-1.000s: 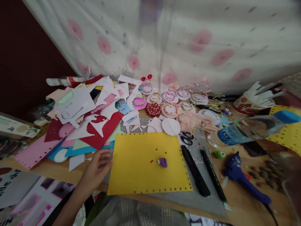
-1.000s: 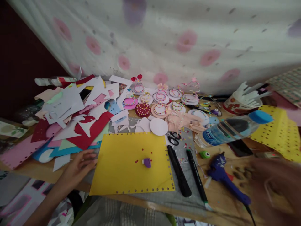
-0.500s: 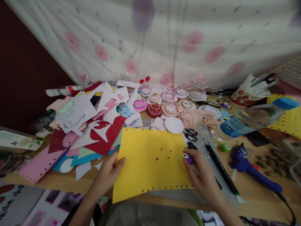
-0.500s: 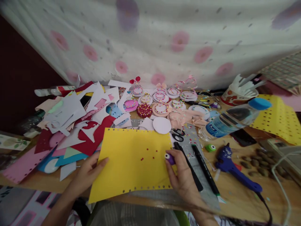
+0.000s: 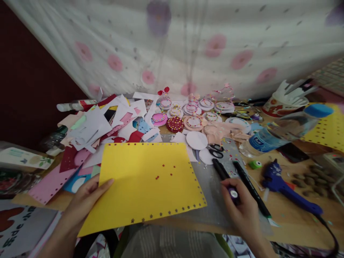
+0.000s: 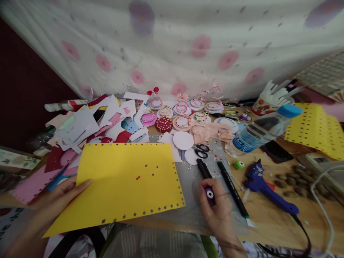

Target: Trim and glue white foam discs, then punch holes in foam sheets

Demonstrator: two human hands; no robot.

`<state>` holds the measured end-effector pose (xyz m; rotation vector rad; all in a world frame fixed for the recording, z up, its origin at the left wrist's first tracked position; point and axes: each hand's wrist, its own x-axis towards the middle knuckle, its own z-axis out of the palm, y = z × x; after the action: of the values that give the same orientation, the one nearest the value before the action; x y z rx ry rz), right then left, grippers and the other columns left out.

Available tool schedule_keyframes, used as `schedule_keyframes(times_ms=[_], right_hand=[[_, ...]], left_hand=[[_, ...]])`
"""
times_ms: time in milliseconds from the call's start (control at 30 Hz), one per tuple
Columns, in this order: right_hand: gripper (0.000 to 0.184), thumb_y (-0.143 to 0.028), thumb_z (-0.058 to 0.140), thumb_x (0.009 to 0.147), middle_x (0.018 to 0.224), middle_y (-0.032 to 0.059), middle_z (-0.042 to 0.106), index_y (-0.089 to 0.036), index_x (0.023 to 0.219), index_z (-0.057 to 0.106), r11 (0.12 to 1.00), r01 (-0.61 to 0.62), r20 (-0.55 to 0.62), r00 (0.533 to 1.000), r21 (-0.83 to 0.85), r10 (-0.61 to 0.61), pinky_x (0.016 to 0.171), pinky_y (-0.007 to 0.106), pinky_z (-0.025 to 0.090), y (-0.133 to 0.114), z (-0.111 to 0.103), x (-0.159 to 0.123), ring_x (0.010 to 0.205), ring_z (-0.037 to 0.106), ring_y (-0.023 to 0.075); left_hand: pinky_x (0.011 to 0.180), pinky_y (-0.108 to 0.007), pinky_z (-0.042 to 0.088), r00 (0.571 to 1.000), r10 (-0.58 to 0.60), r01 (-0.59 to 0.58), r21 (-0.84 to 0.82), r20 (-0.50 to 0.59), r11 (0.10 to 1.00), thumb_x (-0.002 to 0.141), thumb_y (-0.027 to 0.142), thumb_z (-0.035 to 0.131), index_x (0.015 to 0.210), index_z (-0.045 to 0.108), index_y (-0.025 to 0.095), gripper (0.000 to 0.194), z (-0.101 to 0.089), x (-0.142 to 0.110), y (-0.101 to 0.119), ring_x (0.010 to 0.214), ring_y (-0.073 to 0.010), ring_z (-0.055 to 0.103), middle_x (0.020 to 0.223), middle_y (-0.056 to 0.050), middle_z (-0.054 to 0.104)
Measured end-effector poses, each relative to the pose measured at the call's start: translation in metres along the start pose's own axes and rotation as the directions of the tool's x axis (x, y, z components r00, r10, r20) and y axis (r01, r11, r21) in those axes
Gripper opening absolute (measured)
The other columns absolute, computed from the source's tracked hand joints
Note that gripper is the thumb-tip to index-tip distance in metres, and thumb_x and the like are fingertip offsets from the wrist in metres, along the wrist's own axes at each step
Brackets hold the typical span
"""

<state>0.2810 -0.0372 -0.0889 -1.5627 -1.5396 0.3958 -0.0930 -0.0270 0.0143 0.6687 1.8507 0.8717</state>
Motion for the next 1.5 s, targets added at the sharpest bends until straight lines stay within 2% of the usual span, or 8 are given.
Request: schedule_keyframes(times_ms=[167,400,500,733,967,1233,1400,1500], right_hand=[[0.005,-0.023,0.053,0.088,0.080,0.0017,0.059,-0.020,0.090,0.057,0.996,0.084,-0.082,0.993,-0.015,-0.085,0.064,0.023,0.046,-0.004,-0.009,-0.016,0.072,0.058,0.0148],[0.006,-0.023,0.053,0.088,0.083,0.0027,0.060,-0.020,0.092,0.057,0.998,0.000,-0.165,0.986,-0.057,-0.009,0.067,0.026,0.046,0.003,-0.022,-0.042,0.075,0.058,0.0169],[0.008,-0.025,0.053,0.088,0.084,0.0029,0.060,-0.020,0.093,0.057,0.997,-0.045,-0.163,0.986,-0.064,0.034,0.064,0.026,0.045,0.004,-0.021,-0.048,0.074,0.059,0.0171],[0.008,-0.026,0.051,0.090,0.080,0.0017,0.059,-0.021,0.092,0.056,0.997,-0.002,-0.079,0.997,-0.079,-0.004,0.062,0.025,0.046,0.000,-0.010,-0.031,0.070,0.058,0.0157],[0.014,-0.025,0.043,0.095,0.091,0.0074,0.062,-0.020,0.103,0.053,0.960,0.259,0.256,0.940,-0.111,-0.224,0.074,0.032,0.051,0.008,0.014,0.000,0.085,0.059,0.0202],[0.023,-0.026,0.041,0.096,0.105,0.0125,0.062,-0.016,0.111,0.055,0.761,0.533,0.435,0.823,-0.369,-0.366,0.088,0.044,0.045,0.036,0.017,0.028,0.100,0.054,0.0269],[0.023,-0.029,0.042,0.095,0.106,0.0138,0.060,-0.016,0.111,0.054,0.775,0.515,0.379,0.843,-0.367,-0.381,0.086,0.044,0.046,0.031,0.005,0.032,0.099,0.055,0.0270],[0.022,-0.026,0.045,0.093,0.105,0.0141,0.060,-0.016,0.111,0.053,0.791,0.489,0.283,0.869,-0.368,-0.405,0.083,0.044,0.046,0.021,-0.002,0.022,0.097,0.056,0.0271]], left_hand=[[0.052,-0.026,0.052,0.969,0.245,-0.246,0.024,0.040,0.969,0.065,0.050,0.076,0.105,0.062,0.018,0.053,0.028,0.005,0.030,0.063,-0.0210,0.067,0.082,-0.003,0.074],[0.056,-0.020,0.044,0.369,0.850,-0.900,0.374,0.377,0.225,0.092,0.028,0.049,0.107,0.065,0.019,0.024,0.130,-0.013,0.100,0.059,-0.0114,0.057,0.081,0.000,0.070],[0.061,-0.018,0.046,0.259,0.871,-0.927,0.361,0.417,0.102,0.093,0.023,0.047,0.115,0.064,0.020,0.027,0.137,-0.024,0.113,0.066,-0.0102,0.061,0.093,0.000,0.072],[0.065,-0.024,0.055,0.607,0.776,-0.794,0.155,0.168,0.588,0.085,0.038,0.063,0.117,0.062,0.023,0.035,0.080,0.005,0.092,0.080,-0.0179,0.068,0.102,-0.003,0.073],[0.050,-0.025,0.055,0.969,0.241,-0.237,-0.070,0.061,0.969,0.069,0.039,0.079,0.113,0.062,0.024,0.050,-0.007,0.026,0.023,0.065,-0.0209,0.071,0.090,-0.003,0.076],[0.053,-0.030,0.054,0.971,-0.023,0.050,-0.108,0.239,0.993,0.065,0.051,0.079,0.116,0.058,0.022,0.062,-0.007,0.024,-0.029,0.065,-0.0246,0.071,0.093,-0.006,0.076],[0.065,-0.034,0.056,0.938,0.164,-0.187,0.048,0.306,0.981,0.077,0.056,0.066,0.119,0.054,0.019,0.057,0.021,0.035,-0.025,0.086,-0.0292,0.070,0.104,-0.011,0.072],[0.083,-0.039,0.053,0.866,0.498,-0.482,0.353,0.049,0.802,0.083,0.048,0.060,0.120,0.054,0.021,0.047,0.026,0.028,-0.013,0.098,-0.0292,0.065,0.111,-0.011,0.067]])
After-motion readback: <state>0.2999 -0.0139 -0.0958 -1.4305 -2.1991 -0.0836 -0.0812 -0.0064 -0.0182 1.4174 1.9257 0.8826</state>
